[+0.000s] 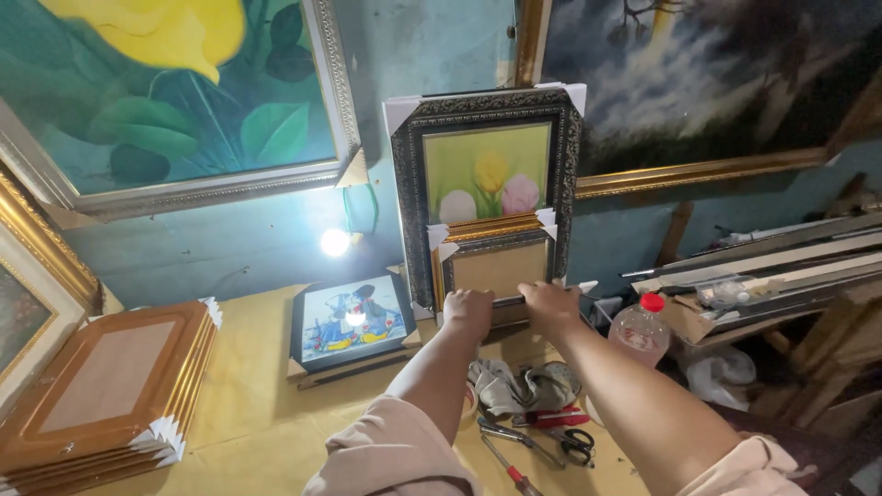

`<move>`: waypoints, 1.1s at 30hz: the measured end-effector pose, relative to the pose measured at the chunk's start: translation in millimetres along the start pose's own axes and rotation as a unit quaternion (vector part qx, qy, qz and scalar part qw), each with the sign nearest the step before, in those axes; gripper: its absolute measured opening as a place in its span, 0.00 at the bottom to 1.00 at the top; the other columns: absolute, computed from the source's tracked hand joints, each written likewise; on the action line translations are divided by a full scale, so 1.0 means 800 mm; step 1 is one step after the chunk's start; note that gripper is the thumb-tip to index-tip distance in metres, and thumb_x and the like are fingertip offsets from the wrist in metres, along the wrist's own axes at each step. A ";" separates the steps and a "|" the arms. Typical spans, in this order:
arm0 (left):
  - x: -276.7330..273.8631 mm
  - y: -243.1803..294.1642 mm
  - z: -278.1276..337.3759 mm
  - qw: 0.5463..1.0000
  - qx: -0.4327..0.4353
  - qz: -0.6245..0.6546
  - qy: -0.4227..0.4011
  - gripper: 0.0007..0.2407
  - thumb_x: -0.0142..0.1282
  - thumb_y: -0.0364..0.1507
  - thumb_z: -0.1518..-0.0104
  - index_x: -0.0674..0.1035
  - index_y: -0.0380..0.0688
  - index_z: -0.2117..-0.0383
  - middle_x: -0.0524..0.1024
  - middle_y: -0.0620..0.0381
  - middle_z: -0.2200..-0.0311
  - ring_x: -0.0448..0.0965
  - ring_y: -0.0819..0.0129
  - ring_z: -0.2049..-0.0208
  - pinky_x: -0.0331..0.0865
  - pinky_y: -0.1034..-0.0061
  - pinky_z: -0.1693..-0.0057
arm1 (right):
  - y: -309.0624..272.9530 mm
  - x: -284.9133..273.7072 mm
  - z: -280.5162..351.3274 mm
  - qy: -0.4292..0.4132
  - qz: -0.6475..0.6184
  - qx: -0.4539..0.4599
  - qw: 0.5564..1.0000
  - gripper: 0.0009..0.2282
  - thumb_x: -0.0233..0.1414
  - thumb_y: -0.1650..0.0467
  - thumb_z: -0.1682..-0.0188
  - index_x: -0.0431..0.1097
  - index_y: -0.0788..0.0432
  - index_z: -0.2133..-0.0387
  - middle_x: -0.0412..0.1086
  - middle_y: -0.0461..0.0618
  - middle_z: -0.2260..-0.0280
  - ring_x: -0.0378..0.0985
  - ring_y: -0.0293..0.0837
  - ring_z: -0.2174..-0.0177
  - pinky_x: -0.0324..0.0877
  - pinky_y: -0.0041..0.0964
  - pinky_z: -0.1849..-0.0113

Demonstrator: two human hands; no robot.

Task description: The person uses a screwdriver to tighten screws on the back of a wooden picture frame. They then stack the frame and retrieve another frame from a nearby stack. The person uses a metal ruler and a marker to measure and mark the frame's backing.

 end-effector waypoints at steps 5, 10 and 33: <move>-0.035 0.009 0.039 1.000 -0.013 0.024 0.014 0.10 0.34 0.32 0.45 0.72 0.59 0.64 0.77 0.58 0.73 0.78 0.60 0.67 0.67 0.67 0.60 | -0.025 -0.082 0.104 0.041 0.052 0.019 0.998 0.15 0.47 0.72 0.58 0.63 0.37 0.59 0.67 0.37 0.62 0.63 0.44 0.56 0.51 0.58 0.54; -0.063 -0.006 0.064 0.998 -0.031 0.053 0.013 0.12 0.35 0.28 0.45 0.73 0.59 0.61 0.77 0.55 0.70 0.78 0.59 0.65 0.70 0.66 0.62 | -0.014 -0.060 0.085 0.075 0.028 0.037 0.996 0.09 0.40 0.68 0.54 0.66 0.41 0.64 0.68 0.39 0.61 0.64 0.44 0.56 0.48 0.60 0.51; -0.139 -0.299 0.320 0.974 -0.191 0.101 -0.067 0.13 0.45 0.31 0.51 0.75 0.64 0.60 0.76 0.57 0.63 0.74 0.54 0.58 0.67 0.59 0.51 | -0.293 -0.066 0.138 0.117 0.028 -0.163 0.979 0.15 0.36 0.62 0.53 0.63 0.46 0.56 0.68 0.43 0.61 0.65 0.45 0.55 0.49 0.62 0.53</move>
Point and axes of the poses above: each hand's wrist, its own z-axis away from the middle knuckle, its own x-axis out of the palm, y = z × x, the point moved 3 cm from there along -z, towards the middle knuckle
